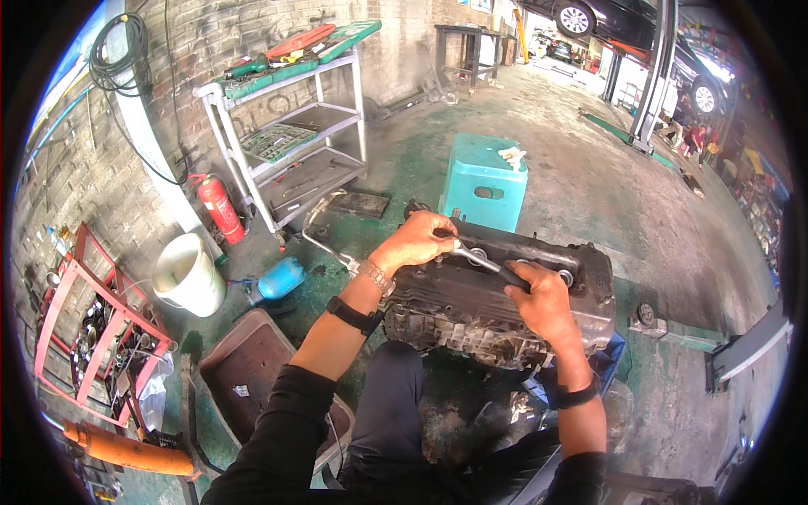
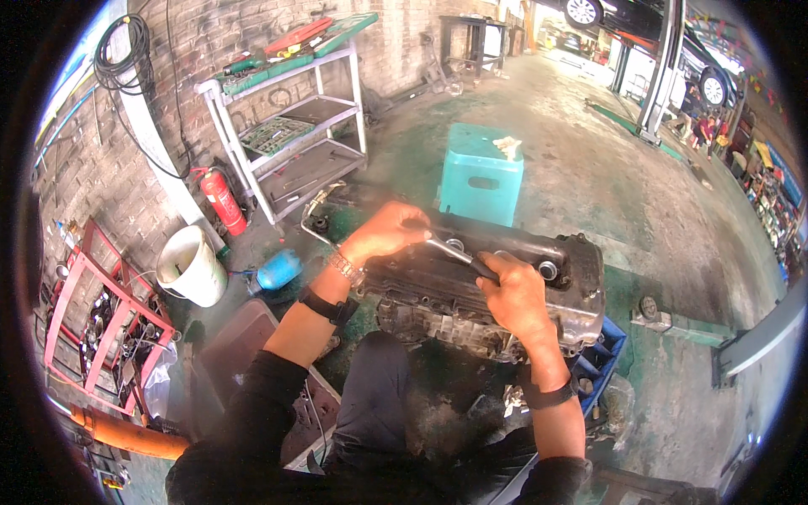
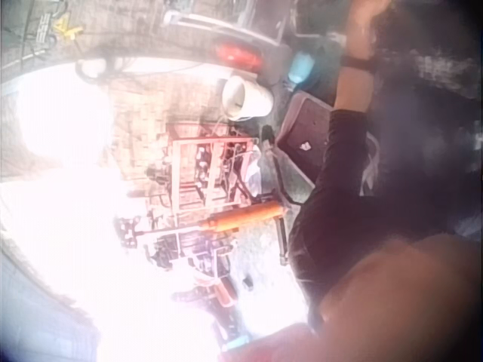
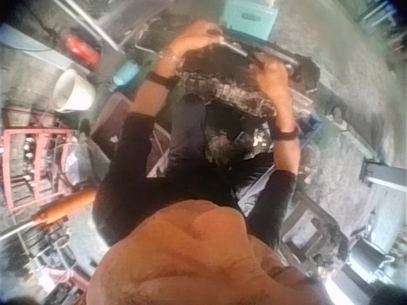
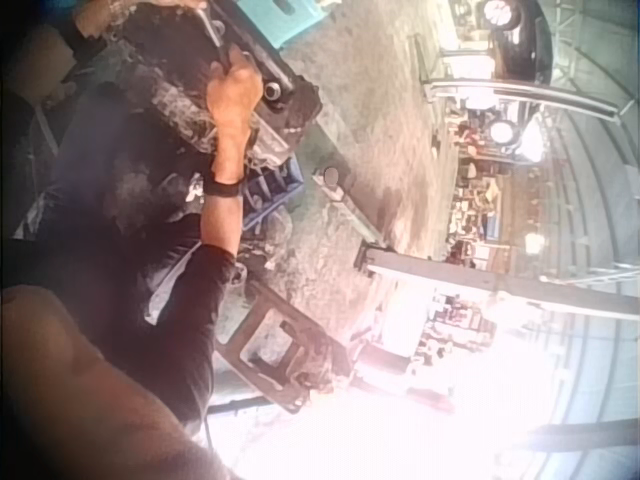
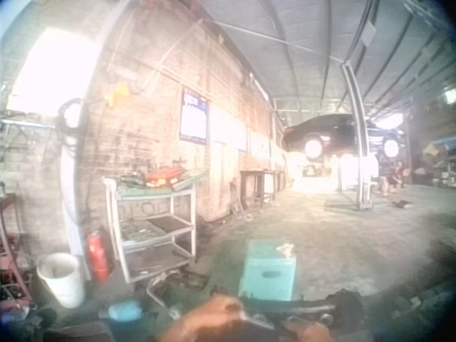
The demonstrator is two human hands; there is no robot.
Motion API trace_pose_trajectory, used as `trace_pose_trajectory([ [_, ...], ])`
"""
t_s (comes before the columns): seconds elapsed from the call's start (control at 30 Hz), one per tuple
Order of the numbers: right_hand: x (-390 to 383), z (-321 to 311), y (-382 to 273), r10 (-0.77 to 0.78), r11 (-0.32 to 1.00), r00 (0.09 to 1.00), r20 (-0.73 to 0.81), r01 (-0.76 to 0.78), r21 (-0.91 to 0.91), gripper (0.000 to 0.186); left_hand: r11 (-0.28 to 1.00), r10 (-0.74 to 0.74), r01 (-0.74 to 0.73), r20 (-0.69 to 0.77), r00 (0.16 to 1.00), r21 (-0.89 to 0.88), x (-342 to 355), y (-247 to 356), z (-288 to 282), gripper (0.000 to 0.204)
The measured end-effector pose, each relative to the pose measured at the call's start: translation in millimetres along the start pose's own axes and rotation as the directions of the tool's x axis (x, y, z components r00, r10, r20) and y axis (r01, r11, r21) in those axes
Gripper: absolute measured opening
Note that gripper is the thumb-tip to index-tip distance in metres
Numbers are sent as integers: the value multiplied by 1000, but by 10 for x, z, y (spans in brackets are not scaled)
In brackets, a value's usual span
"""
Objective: The person uses a ratchet wrench to loosen and remove bolts from the top of a car engine block. They place the removed bolts into a blue parts bin and continue working on the engine throughout the clip.
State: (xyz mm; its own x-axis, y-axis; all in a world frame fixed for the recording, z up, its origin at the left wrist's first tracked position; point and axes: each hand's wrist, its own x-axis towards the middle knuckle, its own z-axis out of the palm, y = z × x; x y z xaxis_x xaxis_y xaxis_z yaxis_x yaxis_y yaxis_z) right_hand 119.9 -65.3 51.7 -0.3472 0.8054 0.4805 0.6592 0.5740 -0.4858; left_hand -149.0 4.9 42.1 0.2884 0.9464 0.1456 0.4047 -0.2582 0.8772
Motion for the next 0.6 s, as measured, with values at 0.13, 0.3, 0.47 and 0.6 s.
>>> trace_pose_trajectory([
  [0.13,2,0,-5,-3,1000,1000,-3,3,0,35,999,45,-45,-13,999,13,-35,15,4,24],
  [0.3,19,-12,11,-14,1000,1000,5,14,-26,35,995,40,-40,-6,999,-87,-29,24,20,24],
  [0.47,27,-3,12,7,1000,1000,10,-7,19,36,995,95,-91,-77,993,46,3,12,55,24],
  [0.6,19,-6,2,23,999,1000,11,-23,30,36,997,50,-44,-102,994,55,7,-4,72,26],
])
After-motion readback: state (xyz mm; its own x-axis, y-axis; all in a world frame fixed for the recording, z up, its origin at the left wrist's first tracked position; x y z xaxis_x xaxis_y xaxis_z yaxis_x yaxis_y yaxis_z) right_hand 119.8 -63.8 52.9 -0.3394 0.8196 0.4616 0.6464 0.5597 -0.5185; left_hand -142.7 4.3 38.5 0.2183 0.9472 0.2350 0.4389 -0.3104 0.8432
